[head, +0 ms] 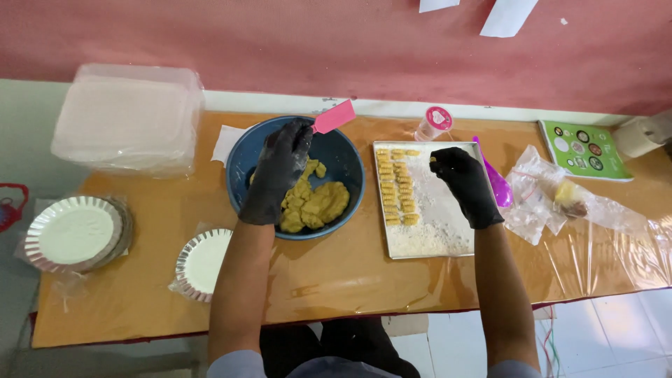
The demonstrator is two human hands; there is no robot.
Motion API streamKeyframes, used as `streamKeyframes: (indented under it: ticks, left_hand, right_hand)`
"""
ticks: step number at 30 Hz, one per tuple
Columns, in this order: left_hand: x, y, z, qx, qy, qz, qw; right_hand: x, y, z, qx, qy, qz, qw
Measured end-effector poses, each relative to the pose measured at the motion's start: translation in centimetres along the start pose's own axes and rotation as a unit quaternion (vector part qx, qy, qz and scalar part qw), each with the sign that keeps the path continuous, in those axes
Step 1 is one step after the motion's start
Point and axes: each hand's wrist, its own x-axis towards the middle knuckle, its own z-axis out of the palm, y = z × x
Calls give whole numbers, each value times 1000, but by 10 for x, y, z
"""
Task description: Shaping small pieces of dough using a textured tool to create cookies or snacks.
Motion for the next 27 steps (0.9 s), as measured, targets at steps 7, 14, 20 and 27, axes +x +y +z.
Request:
streamKeyframes:
  ticks: [7,14,20,27]
  left_hand:
    - [-6,-13,6,52,18,20,998]
    - [-2,-9,-1,54,12,11,998]
    - [-6,-15,2,108,37,50,992]
    - [-21,-43,5,-325,68,-179,926]
  right_hand:
    - [59,86,-8,-433,-64,-139,888]
    - [88,128,-5,-517,-41,-286,806]
    - [79,119,0,-537,-18,-348,768]
    - [50,36,37,-409,77,-386,823]
